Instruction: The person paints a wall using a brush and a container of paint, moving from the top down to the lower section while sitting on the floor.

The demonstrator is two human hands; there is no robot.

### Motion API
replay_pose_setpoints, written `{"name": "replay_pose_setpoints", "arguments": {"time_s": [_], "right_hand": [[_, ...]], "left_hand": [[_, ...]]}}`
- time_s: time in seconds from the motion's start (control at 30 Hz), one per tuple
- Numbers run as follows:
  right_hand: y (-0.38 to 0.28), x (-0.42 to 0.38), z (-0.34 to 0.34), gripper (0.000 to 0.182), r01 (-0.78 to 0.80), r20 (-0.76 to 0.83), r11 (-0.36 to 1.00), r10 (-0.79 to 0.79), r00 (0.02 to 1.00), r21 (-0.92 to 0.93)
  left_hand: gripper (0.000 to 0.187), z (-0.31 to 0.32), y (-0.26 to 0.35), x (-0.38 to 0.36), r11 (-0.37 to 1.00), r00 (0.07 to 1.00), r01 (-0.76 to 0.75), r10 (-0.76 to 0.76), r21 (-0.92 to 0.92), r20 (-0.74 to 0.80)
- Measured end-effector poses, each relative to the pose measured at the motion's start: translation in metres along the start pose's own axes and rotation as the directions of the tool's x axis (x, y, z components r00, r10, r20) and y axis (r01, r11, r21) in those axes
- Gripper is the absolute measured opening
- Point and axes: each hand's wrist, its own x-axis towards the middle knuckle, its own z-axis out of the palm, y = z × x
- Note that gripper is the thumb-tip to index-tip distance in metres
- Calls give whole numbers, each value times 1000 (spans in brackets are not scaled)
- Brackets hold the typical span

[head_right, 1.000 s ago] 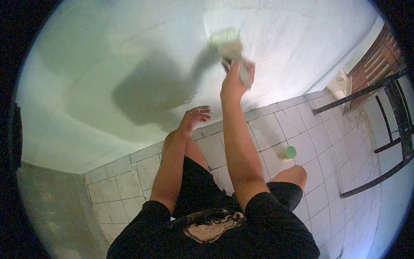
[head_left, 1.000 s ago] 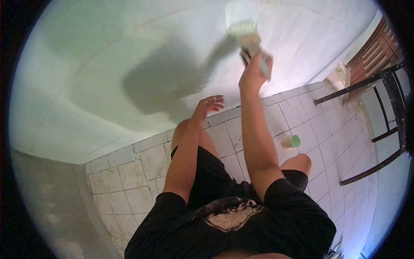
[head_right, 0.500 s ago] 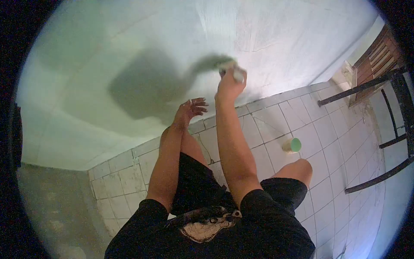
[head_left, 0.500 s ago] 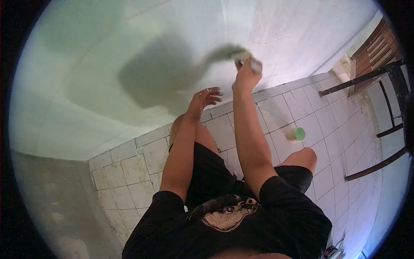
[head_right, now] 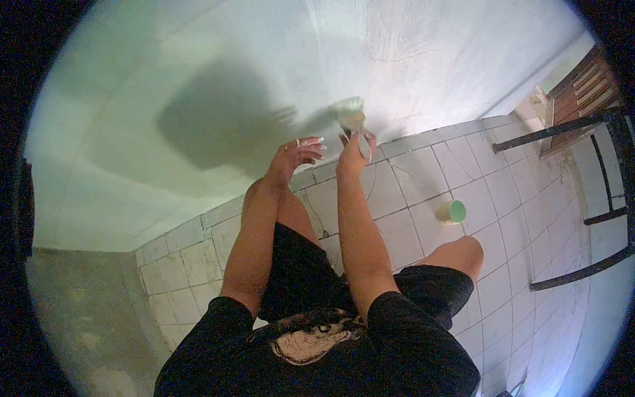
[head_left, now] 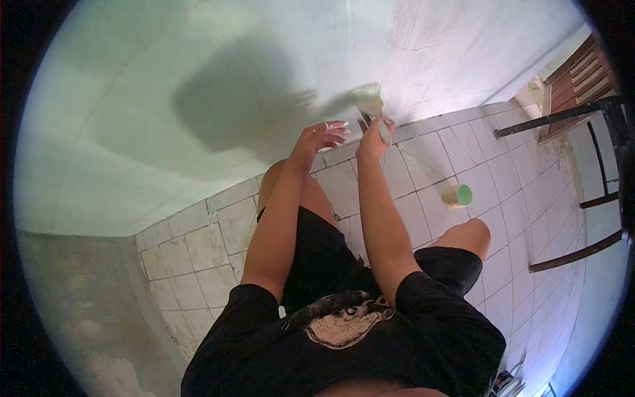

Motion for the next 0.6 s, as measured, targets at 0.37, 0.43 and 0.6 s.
{"name": "replay_pose_setpoints", "arguments": {"time_s": [0.37, 0.43, 0.6], "right_hand": [[-72, 13, 80, 20, -67, -90, 987, 80, 993, 144], [-86, 10, 81, 20, -83, -103, 973, 107, 989, 218], [-65, 9, 57, 24, -11, 13, 929, 6, 1000, 370]], "left_hand": [[58, 1, 3, -3, 998, 1000, 16, -15, 69, -18], [58, -7, -6, 4, 1000, 1000, 6, -6, -4, -7], [67, -7, -1, -2, 998, 1000, -5, 4, 61, 16]]}}
